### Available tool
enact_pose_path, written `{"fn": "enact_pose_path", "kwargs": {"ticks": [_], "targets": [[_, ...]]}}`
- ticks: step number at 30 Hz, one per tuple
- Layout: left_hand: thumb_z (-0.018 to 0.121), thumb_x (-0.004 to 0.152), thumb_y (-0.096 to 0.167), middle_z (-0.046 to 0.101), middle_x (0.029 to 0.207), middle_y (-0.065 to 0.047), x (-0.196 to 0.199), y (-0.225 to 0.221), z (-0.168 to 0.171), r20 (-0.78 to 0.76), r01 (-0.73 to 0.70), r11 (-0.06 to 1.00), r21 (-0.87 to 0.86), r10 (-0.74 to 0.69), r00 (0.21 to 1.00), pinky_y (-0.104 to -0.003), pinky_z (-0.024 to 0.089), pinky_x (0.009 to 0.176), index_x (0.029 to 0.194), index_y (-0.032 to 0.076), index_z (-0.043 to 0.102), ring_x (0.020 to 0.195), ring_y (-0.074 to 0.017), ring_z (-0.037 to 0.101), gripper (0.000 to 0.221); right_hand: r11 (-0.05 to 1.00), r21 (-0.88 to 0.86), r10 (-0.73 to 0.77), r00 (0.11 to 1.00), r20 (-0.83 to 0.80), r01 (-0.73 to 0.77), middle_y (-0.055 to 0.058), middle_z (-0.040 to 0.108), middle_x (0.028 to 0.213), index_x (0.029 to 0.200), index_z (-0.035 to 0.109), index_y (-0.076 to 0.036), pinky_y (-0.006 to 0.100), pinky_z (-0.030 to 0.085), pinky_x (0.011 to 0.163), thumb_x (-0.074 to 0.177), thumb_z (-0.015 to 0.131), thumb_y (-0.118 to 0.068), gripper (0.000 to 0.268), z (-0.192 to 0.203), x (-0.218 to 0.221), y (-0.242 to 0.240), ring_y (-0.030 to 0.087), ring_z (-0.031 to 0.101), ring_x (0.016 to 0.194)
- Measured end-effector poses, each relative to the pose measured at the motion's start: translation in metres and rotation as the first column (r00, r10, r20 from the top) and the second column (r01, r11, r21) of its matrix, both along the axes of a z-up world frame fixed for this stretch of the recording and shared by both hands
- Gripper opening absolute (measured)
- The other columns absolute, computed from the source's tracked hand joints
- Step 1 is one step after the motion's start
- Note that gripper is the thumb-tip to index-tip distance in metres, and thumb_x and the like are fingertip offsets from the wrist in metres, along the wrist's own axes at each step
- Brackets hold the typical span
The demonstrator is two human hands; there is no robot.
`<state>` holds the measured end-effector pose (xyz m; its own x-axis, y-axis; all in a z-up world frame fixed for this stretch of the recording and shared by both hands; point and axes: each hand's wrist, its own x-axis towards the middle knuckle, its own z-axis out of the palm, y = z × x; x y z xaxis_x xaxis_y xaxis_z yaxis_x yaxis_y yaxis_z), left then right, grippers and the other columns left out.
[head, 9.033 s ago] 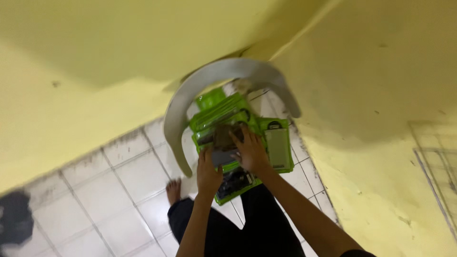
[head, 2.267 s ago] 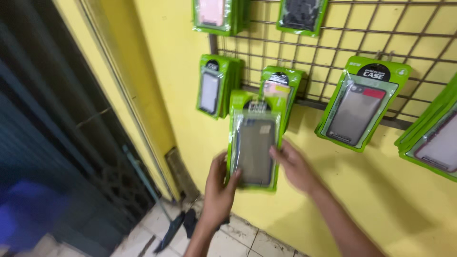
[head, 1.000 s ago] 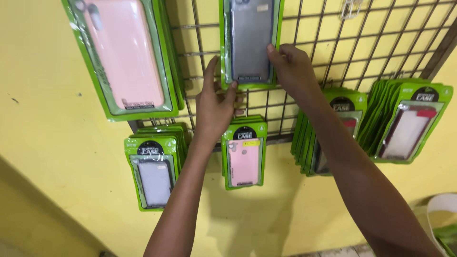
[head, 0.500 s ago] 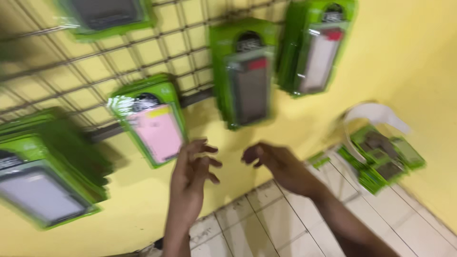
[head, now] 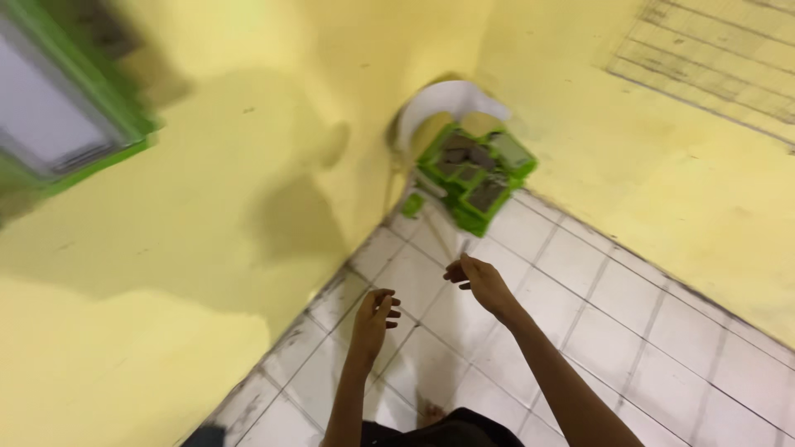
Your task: The person picks up packaged phone cases from a white plastic chair, wipes the packaging with a cloth, and hangs them on a wall-mounted wire grid display. The person repeats this process for multiple cases.
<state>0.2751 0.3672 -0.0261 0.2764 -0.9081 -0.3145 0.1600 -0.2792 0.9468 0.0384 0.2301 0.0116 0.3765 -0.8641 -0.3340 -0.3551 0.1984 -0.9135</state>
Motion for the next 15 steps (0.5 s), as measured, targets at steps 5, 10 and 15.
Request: {"fn": "enact_pose_path", "kwargs": {"ticks": [5, 10, 15], "targets": [[0.056, 0.102, 0.020, 0.073, 0.111, -0.008, -0.067, -0.098, -0.021, 0.045, 0.071, 0.997, -0.004, -0.071, 0.996, -0.033, 0.059, 0.076, 0.122, 0.006, 0.063, 0.093, -0.0185, 0.071, 0.026, 0.991, 0.001, -0.131, 0.986, -0.100, 0.132, 0.010, 0.079, 0.107, 0.114, 0.071, -0.001, 0.037, 0.058, 0.091, 0.107, 0.036, -0.043, 0.055, -0.005, -0.094, -0.075, 0.020, 0.073, 0.101], [0.058, 0.101, 0.014, 0.073, 0.109, -0.010, -0.091, -0.201, -0.044, 0.048, 0.061, 0.995, -0.077, -0.057, 0.997, -0.033, 0.058, 0.076, 0.121, 0.005, 0.064, 0.092, -0.0207, 0.070, 0.023, 0.991, -0.048, -0.132, 0.962, -0.237, 0.124, 0.008, 0.079, 0.110, 0.118, 0.070, -0.003, 0.035, 0.057, 0.089, 0.105, 0.047, -0.036, 0.043, -0.030, -0.120, -0.170, 0.019, 0.073, 0.099], [0.057, 0.101, 0.012, 0.072, 0.112, -0.007, -0.100, -0.325, -0.078, 0.062, -0.011, 0.998, -0.066, 0.015, 0.998, -0.033, 0.059, 0.079, 0.119, 0.006, 0.064, 0.096, -0.0189, 0.071, 0.020, 0.986, -0.161, -0.091, 0.925, -0.369, 0.033, 0.010, 0.075, 0.118, 0.125, 0.068, -0.007, 0.036, 0.058, 0.087, 0.097, 0.063, -0.030, 0.037, -0.077, -0.102, -0.283, 0.021, 0.073, 0.095]]}}
